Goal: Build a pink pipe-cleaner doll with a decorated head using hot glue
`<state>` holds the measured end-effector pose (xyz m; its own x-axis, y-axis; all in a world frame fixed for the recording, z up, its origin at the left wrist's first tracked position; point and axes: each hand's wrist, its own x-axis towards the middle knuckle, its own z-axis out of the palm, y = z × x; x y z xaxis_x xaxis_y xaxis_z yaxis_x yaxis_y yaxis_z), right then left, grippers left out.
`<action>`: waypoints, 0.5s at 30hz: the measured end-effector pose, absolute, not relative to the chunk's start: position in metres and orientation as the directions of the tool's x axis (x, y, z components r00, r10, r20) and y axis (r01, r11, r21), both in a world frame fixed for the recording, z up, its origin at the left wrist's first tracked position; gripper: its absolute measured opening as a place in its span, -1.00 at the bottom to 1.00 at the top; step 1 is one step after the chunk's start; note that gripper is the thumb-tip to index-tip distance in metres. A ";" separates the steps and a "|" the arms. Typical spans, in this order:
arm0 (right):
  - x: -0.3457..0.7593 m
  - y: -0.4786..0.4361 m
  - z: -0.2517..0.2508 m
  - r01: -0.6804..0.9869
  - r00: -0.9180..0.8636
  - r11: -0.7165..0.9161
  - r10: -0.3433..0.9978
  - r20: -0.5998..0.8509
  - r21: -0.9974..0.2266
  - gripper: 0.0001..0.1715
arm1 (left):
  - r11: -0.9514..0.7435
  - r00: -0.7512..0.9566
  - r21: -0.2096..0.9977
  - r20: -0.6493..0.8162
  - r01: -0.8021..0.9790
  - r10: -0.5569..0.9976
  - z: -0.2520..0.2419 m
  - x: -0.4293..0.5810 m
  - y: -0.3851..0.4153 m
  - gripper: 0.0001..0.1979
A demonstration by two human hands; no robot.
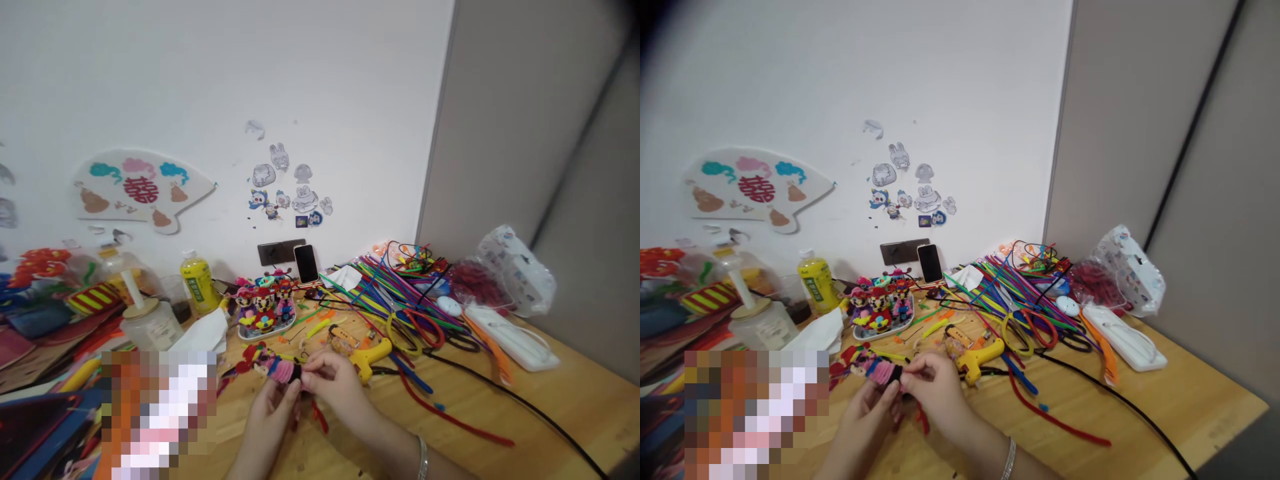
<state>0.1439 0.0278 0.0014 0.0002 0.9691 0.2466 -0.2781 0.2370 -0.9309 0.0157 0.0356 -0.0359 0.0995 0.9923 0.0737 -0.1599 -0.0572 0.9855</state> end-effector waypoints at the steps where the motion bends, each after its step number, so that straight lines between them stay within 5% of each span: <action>1: 0.143 0.028 0.001 -0.270 0.004 0.235 0.970 0.243 -0.934 -0.88 | -0.054 0.096 0.985 0.070 -0.163 0.993 -0.036 0.016 0.036 -0.65; 11: 0.141 0.026 0.002 -0.232 -0.028 0.217 0.973 0.230 -0.948 -0.83 | -0.016 0.105 0.977 0.039 -0.211 0.994 -0.022 0.018 0.032 -0.60; 15: 0.143 0.026 -0.001 -0.069 -0.013 0.300 0.953 0.302 -0.951 -0.86 | -0.007 0.095 0.975 0.029 -0.222 0.995 -0.017 0.021 0.031 -0.59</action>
